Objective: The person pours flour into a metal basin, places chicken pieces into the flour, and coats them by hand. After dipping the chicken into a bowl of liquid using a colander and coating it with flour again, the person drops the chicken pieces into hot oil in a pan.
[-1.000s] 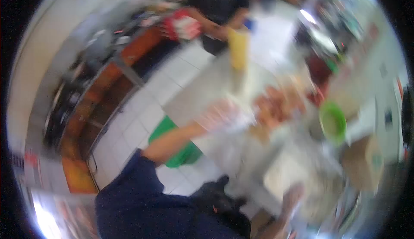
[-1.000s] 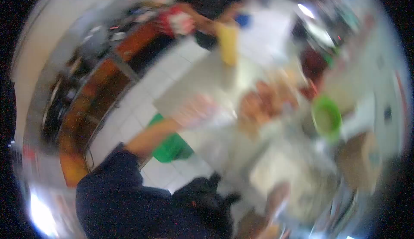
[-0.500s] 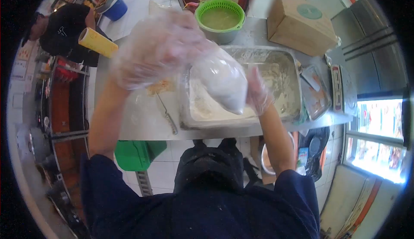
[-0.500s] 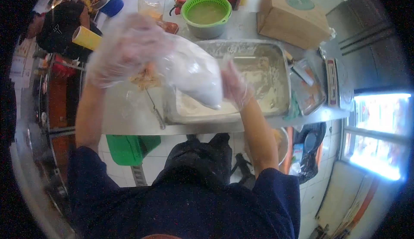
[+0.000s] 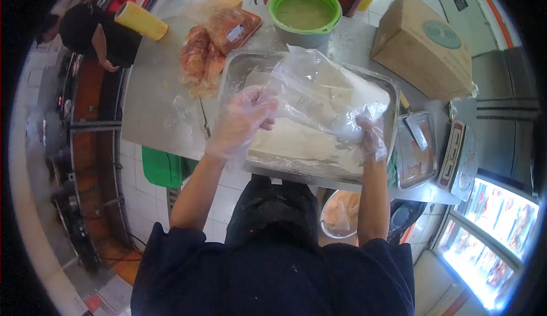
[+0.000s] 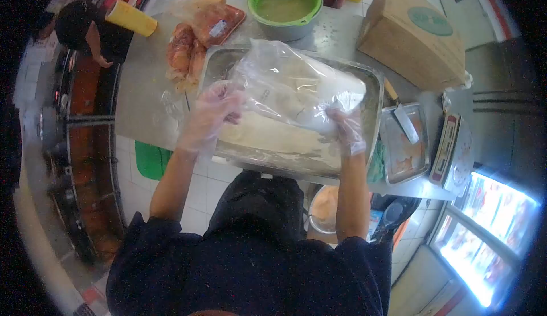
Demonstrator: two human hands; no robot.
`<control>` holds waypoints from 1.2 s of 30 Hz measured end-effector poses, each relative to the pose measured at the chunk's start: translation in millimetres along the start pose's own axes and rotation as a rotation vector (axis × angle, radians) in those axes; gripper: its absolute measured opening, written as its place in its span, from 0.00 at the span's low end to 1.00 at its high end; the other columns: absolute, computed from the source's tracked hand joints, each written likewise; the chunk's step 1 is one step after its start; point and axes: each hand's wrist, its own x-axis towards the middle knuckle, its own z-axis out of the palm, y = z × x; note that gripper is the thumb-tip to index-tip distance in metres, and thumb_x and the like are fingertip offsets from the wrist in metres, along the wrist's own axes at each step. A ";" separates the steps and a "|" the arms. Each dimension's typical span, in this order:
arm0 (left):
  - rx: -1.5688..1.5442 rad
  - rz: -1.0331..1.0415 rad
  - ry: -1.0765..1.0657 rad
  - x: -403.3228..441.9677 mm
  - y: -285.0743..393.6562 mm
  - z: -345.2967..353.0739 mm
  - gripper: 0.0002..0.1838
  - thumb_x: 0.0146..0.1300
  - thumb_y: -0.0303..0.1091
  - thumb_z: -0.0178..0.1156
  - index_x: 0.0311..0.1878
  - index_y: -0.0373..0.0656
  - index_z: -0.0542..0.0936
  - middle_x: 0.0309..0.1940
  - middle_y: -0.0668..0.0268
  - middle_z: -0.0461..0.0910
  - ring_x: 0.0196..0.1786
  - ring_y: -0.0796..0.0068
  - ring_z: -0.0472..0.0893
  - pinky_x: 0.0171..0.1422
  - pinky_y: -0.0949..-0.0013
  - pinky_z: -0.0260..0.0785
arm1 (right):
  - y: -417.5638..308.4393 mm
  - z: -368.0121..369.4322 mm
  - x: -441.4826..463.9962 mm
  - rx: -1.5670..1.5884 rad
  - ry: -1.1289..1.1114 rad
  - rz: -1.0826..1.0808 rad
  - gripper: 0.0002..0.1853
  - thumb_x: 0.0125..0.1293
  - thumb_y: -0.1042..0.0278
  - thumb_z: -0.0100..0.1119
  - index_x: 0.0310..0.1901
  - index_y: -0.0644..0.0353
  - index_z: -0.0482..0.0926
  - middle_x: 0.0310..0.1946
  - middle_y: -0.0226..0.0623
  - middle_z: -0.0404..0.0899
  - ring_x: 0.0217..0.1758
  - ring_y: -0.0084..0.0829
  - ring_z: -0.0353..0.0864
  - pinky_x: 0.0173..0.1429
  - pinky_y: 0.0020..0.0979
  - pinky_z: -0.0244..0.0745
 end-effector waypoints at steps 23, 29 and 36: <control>1.347 0.173 0.138 57.1 -40.4 -53.3 0.18 0.66 0.49 0.58 0.47 0.50 0.90 0.46 0.51 0.86 0.50 0.53 0.86 0.58 0.55 0.76 | -82.8 164.6 -105.1 -1.036 0.008 -0.550 0.45 0.54 0.63 0.74 0.72 0.59 0.61 0.62 0.55 0.74 0.64 0.52 0.78 0.67 0.45 0.74; 1.462 -0.040 0.521 92.3 -87.3 -38.1 0.20 0.66 0.47 0.53 0.50 0.48 0.88 0.51 0.48 0.85 0.57 0.51 0.83 0.65 0.54 0.73 | -71.8 186.0 -110.5 -1.309 0.092 -0.670 0.42 0.55 0.67 0.73 0.71 0.61 0.62 0.59 0.53 0.75 0.63 0.50 0.77 0.67 0.45 0.73; 1.227 -0.078 0.103 83.8 -29.5 -27.3 0.21 0.66 0.50 0.54 0.51 0.46 0.86 0.54 0.51 0.84 0.56 0.52 0.83 0.62 0.55 0.74 | -97.1 168.5 -115.9 -1.029 0.213 -0.561 0.38 0.59 0.71 0.72 0.70 0.61 0.64 0.58 0.47 0.76 0.62 0.41 0.78 0.66 0.41 0.74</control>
